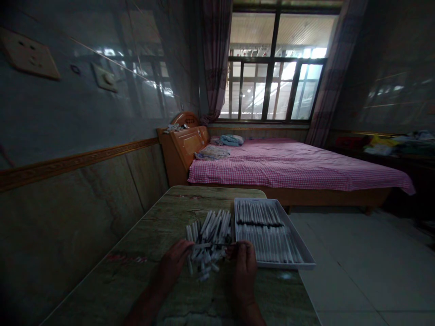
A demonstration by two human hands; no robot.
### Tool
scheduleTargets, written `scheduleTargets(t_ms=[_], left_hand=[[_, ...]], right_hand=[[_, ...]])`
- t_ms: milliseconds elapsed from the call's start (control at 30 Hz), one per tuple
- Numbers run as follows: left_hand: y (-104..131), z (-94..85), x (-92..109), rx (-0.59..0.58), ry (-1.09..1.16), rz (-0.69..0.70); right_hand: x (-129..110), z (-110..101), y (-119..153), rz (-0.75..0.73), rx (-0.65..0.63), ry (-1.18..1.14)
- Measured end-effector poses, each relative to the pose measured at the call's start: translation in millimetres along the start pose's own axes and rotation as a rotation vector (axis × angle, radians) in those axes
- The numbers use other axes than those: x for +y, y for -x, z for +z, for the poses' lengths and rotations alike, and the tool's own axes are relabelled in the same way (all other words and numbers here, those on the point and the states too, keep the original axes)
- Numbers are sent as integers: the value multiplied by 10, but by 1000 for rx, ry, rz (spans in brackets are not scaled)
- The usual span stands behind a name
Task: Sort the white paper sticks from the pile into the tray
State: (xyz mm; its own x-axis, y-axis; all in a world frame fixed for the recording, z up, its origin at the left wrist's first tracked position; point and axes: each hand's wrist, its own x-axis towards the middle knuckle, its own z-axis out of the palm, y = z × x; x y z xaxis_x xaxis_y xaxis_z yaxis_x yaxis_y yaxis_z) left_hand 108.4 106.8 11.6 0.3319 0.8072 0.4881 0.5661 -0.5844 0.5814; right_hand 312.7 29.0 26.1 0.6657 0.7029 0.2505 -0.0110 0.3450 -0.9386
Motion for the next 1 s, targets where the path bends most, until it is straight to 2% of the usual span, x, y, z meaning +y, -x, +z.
scheduleTargets(t_ms=[233,400,633,867,1000], left_hand=[[5,-8,5,-24,-2,8],[13,25,-47,7,-7,38],[2,9,-58,24,28,93],[34,36,82,-111,227,165],[46,78,85,-96,286,123]], right_hand=[[14,35,42,-3,-41,31],[-7,13,40,2,-35,24],[-2,-17,53,-49,-95,73],[37,43,157,-107,-308,196],[38,59,165,-97,-251,139]])
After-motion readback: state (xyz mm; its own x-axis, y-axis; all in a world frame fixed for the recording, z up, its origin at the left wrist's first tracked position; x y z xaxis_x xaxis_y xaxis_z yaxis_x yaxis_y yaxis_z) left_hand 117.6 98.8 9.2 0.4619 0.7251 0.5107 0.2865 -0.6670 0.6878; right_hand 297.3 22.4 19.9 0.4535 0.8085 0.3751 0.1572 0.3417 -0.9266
